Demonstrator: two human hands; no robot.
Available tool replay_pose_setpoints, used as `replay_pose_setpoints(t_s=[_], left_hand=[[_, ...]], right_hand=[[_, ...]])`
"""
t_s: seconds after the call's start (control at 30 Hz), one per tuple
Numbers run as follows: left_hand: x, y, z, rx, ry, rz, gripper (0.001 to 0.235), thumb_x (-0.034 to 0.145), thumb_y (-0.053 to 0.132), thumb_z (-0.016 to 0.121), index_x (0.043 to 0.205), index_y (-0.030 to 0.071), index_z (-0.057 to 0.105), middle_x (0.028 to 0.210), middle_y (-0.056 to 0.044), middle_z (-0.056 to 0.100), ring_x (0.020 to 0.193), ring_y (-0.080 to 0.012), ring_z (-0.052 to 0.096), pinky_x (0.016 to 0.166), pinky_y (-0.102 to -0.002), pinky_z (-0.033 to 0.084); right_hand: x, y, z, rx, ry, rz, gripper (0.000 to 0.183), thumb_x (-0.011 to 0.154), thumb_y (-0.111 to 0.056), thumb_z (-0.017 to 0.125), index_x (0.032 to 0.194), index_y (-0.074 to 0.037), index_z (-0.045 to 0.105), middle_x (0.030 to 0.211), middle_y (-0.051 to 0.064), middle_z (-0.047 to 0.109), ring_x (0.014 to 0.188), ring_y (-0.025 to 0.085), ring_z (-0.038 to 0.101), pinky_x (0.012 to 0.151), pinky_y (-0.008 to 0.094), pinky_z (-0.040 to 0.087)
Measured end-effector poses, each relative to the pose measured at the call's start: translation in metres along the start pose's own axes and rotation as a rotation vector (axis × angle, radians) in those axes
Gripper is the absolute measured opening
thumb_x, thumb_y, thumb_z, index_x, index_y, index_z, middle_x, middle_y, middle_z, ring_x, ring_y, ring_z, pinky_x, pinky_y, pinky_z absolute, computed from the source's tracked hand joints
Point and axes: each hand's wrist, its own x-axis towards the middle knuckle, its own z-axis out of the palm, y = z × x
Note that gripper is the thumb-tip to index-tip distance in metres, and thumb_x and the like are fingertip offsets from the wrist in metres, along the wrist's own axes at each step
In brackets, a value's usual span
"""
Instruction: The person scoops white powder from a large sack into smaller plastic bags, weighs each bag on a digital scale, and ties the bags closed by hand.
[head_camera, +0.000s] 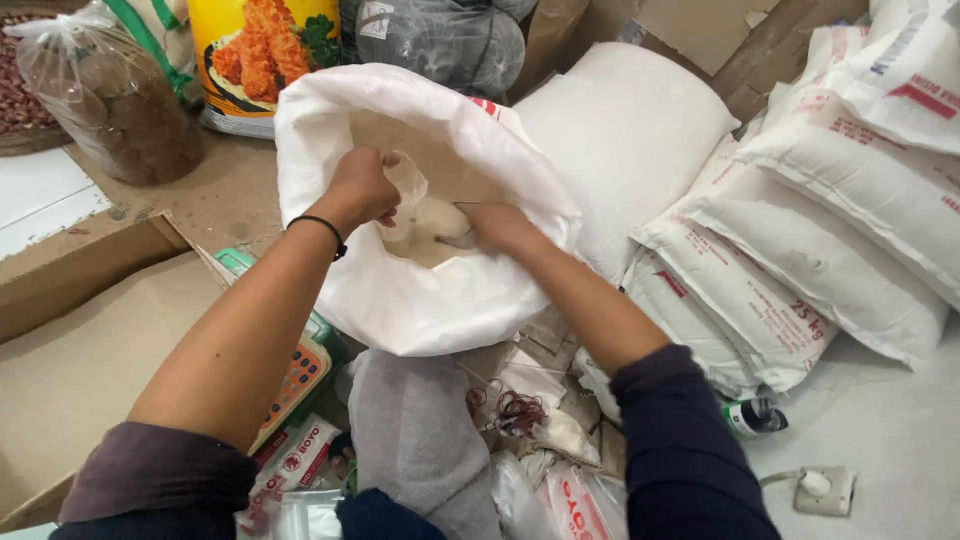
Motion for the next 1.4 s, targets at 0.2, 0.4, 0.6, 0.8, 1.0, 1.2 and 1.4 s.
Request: replay_pose_setpoints(t_s=[0.2, 0.4, 0.6, 0.8, 1.0, 1.2, 1.4], left_hand=[[0.018, 0.005, -0.009, -0.068, -0.072, -0.097, 0.064, 0.079, -0.013, 0.059, 0.143, -0.007, 0.053, 0.071, -0.029, 0.069, 0.054, -0.0319, 0.073, 0.055, -0.039, 0.065], [-0.005, 0.03, -0.005, -0.12, -0.058, -0.081, 0.062, 0.077, -0.014, 0.062, 0.139, -0.011, 0.053, 0.092, -0.039, 0.068, 0.056, -0.0339, 0.073, 0.051, -0.043, 0.067], [-0.008, 0.036, 0.005, -0.066, -0.103, -0.103, 0.073, 0.077, -0.012, 0.066, 0.147, -0.007, 0.047, 0.092, -0.037, 0.068, 0.06, -0.0364, 0.074, 0.059, -0.04, 0.067], [-0.012, 0.032, 0.005, -0.053, -0.101, -0.082, 0.069, 0.078, -0.011, 0.065, 0.145, -0.009, 0.048, 0.092, -0.037, 0.068, 0.06, -0.037, 0.074, 0.059, -0.042, 0.067], [-0.025, 0.043, -0.004, -0.057, -0.113, -0.195, 0.066, 0.075, -0.014, 0.051, 0.134, 0.009, 0.065, 0.106, -0.013, 0.067, 0.057, -0.0281, 0.072, 0.054, -0.029, 0.059], [-0.01, 0.016, -0.005, -0.11, -0.11, -0.173, 0.074, 0.077, -0.015, 0.051, 0.15, -0.001, 0.045, 0.164, -0.01, 0.037, 0.059, -0.0307, 0.074, 0.056, -0.031, 0.062], [-0.006, -0.007, -0.008, -0.319, -0.032, -0.087, 0.067, 0.077, -0.015, 0.062, 0.143, -0.011, 0.051, 0.109, -0.042, 0.063, 0.067, -0.0396, 0.075, 0.057, -0.047, 0.066]], right_hand=[[-0.052, 0.042, -0.093, 0.213, -0.082, 0.224, 0.025, 0.091, -0.016, 0.064, 0.106, -0.001, 0.078, 0.092, 0.026, 0.075, 0.095, 0.049, 0.073, 0.079, 0.06, 0.057], [-0.091, -0.007, -0.229, 0.149, -0.108, 0.283, 0.032, 0.096, -0.017, 0.063, 0.126, -0.01, 0.073, 0.106, 0.027, 0.075, 0.101, 0.05, 0.071, 0.088, 0.06, 0.055], [-0.059, -0.03, -0.225, -0.206, -0.074, 0.072, 0.011, 0.084, -0.013, 0.075, 0.093, -0.008, 0.079, 0.071, 0.012, 0.072, 0.067, 0.035, 0.074, 0.063, 0.048, 0.059], [-0.038, -0.056, -0.237, -0.317, -0.12, -0.032, 0.007, 0.081, 0.002, 0.073, 0.075, 0.001, 0.077, 0.059, 0.016, 0.067, 0.051, 0.031, 0.068, 0.052, 0.041, 0.055], [-0.031, -0.082, -0.245, -0.55, -0.365, 0.072, 0.026, 0.08, 0.006, 0.059, 0.067, -0.018, 0.061, 0.076, -0.004, 0.059, 0.06, 0.019, 0.057, 0.045, 0.029, 0.032], [-0.024, -0.067, -0.224, -0.59, -0.31, 0.094, 0.024, 0.08, 0.003, 0.063, 0.082, -0.02, 0.069, 0.089, -0.002, 0.064, 0.068, 0.02, 0.065, 0.047, 0.029, 0.035], [-0.002, -0.024, -0.148, -0.427, -0.01, -0.048, 0.013, 0.082, 0.008, 0.069, 0.091, 0.005, 0.078, 0.081, 0.023, 0.069, 0.075, 0.041, 0.072, 0.066, 0.057, 0.056]])
